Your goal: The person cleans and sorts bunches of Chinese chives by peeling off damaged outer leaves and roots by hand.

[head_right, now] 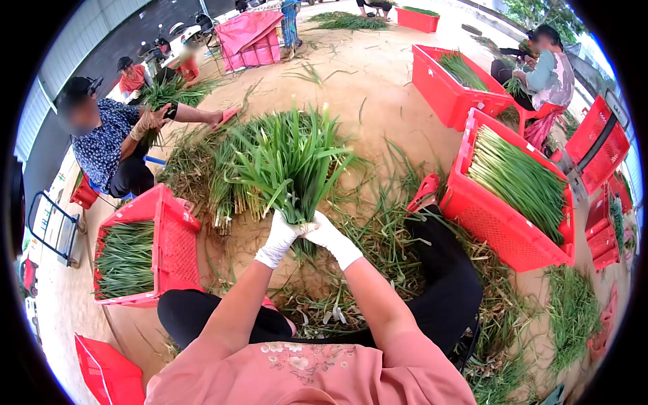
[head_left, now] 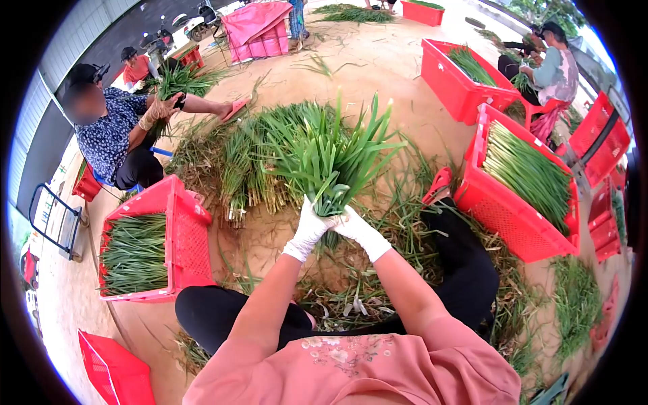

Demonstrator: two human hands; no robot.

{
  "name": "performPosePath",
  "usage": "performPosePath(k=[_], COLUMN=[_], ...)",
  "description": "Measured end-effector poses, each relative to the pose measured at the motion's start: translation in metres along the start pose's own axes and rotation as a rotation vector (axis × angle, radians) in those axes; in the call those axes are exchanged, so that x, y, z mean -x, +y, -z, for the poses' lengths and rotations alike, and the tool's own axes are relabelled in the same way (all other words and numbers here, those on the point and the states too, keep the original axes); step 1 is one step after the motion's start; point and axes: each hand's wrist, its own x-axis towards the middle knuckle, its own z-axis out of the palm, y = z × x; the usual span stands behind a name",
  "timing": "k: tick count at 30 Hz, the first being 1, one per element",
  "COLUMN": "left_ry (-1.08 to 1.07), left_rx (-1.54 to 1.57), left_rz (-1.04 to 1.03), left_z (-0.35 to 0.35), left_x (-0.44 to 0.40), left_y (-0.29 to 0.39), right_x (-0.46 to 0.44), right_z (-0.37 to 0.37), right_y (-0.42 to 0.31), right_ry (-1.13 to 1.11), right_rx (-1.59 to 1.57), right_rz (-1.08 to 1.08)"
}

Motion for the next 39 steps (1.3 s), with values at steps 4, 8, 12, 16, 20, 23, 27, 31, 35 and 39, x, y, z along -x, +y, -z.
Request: performPosePath(k=[4,8,12,16,20,23,27,31,35,39], left_ry=[0.142,0.171,0.154,0.151,0.090,0.068,0.010,-0.026,-0.026,-0.022], left_rx=[-0.006,0.087,0.159,0.204,0.132,0.102,0.084,0.095,0.076,0.111], left_rz=[0.037,0.193,0.207,0.243,0.292,0.273,0.275,0.284,0.300,0.299], left_z=[-0.015,-0.014,-0.010,-0.014,-0.025,-0.028,-0.034,-0.039,-0.038,-0.038], left_x=[-0.002,-0.003,0.005,0.018,0.029,0.035,0.042,0.044,0.047,0.045], left_y=[0.034,0.054,0.073,0.074,0.072,0.068,0.068,0.064,0.060,0.060], right_x=[0.005,0.029,0.063,0.084,0.078,0.080,0.069,0.078,0.083,0.072], right_z=[-0.013,-0.037,-0.030,-0.045,-0.068,-0.084,-0.085,-0.083,-0.080,-0.059], right_y=[-0.034,-0.058,-0.078,-0.095,-0.117,-0.137,-0.143,-0.144,-0.143,-0.128], right_ry=[-0.198,-0.091,-0.026,0.307,0.313,0.412,0.570,0.578,0.596,0.579], right_rx=[0.949,1.020,1.268,0.723,0.728,0.784,1.107,1.234,1.336,0.965], right_rz=[0.193,-0.017,-0.021,0.403,0.940,1.042,0.937,0.818,0.651,0.638])
